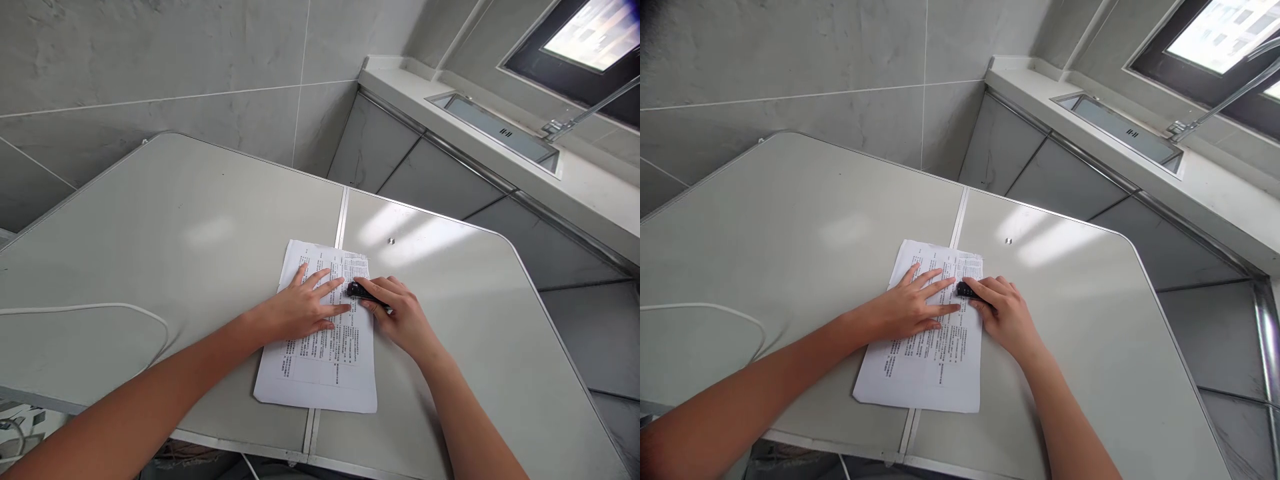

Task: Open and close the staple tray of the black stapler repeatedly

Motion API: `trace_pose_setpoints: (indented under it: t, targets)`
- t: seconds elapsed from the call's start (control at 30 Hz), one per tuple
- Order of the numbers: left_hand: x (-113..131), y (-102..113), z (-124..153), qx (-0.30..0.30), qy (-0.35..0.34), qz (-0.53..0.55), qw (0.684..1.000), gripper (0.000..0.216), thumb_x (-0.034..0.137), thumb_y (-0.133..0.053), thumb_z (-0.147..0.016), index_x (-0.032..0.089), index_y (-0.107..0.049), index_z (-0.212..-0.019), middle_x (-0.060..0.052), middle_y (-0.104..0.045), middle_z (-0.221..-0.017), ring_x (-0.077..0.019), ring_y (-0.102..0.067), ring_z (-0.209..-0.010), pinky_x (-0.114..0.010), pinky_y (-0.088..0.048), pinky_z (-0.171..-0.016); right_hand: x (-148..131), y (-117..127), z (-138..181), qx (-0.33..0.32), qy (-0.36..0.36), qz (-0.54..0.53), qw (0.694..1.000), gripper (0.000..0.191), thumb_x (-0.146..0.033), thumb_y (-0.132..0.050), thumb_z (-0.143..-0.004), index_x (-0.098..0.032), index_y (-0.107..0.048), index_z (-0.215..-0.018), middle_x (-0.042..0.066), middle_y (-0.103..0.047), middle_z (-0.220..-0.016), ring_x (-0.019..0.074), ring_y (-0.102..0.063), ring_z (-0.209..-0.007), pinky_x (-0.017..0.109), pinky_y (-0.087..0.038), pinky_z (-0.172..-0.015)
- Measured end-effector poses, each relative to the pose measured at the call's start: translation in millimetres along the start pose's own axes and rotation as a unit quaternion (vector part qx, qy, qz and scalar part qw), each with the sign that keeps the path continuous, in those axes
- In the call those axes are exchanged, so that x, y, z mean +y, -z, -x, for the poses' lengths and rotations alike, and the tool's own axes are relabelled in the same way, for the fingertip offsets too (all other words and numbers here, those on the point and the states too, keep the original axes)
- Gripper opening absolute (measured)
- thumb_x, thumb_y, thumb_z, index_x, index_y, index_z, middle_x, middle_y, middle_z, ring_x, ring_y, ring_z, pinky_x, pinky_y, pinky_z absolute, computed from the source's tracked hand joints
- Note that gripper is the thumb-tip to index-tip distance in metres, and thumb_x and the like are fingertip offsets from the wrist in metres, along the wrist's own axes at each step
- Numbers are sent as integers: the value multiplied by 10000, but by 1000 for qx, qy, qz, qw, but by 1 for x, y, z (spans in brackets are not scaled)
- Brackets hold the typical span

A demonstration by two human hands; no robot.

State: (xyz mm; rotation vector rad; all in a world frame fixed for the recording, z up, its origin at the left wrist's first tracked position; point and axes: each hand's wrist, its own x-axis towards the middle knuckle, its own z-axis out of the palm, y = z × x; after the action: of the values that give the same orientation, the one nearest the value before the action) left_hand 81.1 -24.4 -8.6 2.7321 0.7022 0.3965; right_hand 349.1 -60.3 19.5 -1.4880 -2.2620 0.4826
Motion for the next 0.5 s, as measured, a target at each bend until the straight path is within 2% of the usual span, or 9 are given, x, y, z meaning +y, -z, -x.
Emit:
trace_pose_setpoints:
  t: [0.23,0.5]
  targets:
    - [1,4,-1,-18,-1,-11,1000,458,437,-588,-1004,399,-566,-1460,-85,-344,-1672,-414,-326,-1513,-739,-257,-1169,-3,1,-2,-11,3,36,999,393,-278,-490,-1050,-347,-591,-1424,66,-711,-1137,258,-573,-911,426,-479,-782]
    - [0,3,-2,-7,-8,-3,1000,451,412,-615,-993,416,-582,-1443,-105,-398,-1635,-431,-362,-1487,-770,-266,-1139,-18,-2,-7,-16,7,143,990,461,-85,-487,-973,-332,-623,-1338,85,-658,-1146,252,-568,-939,382,-407,-721]
